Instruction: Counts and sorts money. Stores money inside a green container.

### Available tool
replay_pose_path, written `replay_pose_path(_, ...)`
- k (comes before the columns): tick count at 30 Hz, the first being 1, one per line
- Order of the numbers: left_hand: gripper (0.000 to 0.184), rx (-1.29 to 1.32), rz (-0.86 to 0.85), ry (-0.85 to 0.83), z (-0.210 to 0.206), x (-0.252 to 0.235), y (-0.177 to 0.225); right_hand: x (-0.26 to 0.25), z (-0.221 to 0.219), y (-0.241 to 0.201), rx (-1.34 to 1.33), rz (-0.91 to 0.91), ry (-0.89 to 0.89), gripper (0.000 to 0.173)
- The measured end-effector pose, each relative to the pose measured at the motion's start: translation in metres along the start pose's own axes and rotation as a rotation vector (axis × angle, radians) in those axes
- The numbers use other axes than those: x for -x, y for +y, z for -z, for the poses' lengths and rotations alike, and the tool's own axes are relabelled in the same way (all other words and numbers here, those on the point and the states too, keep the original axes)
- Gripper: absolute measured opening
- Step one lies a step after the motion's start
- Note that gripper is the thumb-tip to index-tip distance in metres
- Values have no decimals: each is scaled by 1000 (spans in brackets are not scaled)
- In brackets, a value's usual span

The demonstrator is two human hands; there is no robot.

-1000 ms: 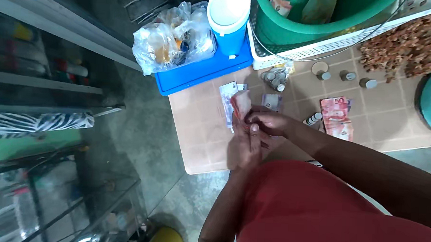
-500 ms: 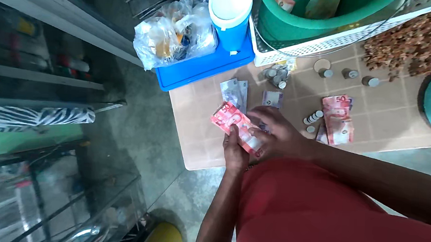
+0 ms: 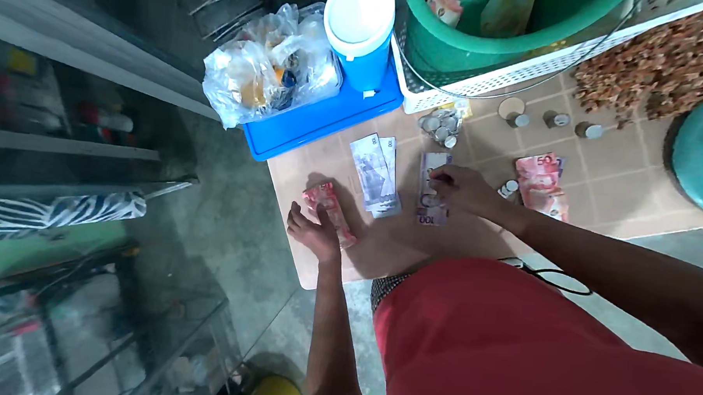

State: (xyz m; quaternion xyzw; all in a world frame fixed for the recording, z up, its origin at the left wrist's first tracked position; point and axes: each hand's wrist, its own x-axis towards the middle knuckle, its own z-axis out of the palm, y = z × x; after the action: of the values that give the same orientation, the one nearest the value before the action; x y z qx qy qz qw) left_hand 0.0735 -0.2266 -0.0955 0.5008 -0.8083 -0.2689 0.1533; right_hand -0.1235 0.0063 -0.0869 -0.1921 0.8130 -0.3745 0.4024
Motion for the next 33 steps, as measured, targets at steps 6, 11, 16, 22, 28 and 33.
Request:
replay_pose_path(6,48,387,145,-434,-39,6,62,-25,-17,-38,-479,-155,-118,40)
replay_pose_path(11,53,327,304,-530,-66,7,90,-45,-35,-32,-414,-114,-86,31)
replay_pose_path(16,42,35,196,-568,-68,13,96,-50,-40,-19,-221,8,-94,28)
replay_pose_path(22,19,865,291,-523,-42,42,81,-23,-36,-29,-242,48,-148,37)
replay_pose_path(28,42,1470,731,-688,-8,61,67,23,-36,-45,-319,161,-398,24)
replay_pose_path(33,25,1311,575,-567,-4,53,68,34,-26,7,304,243,-3,53)
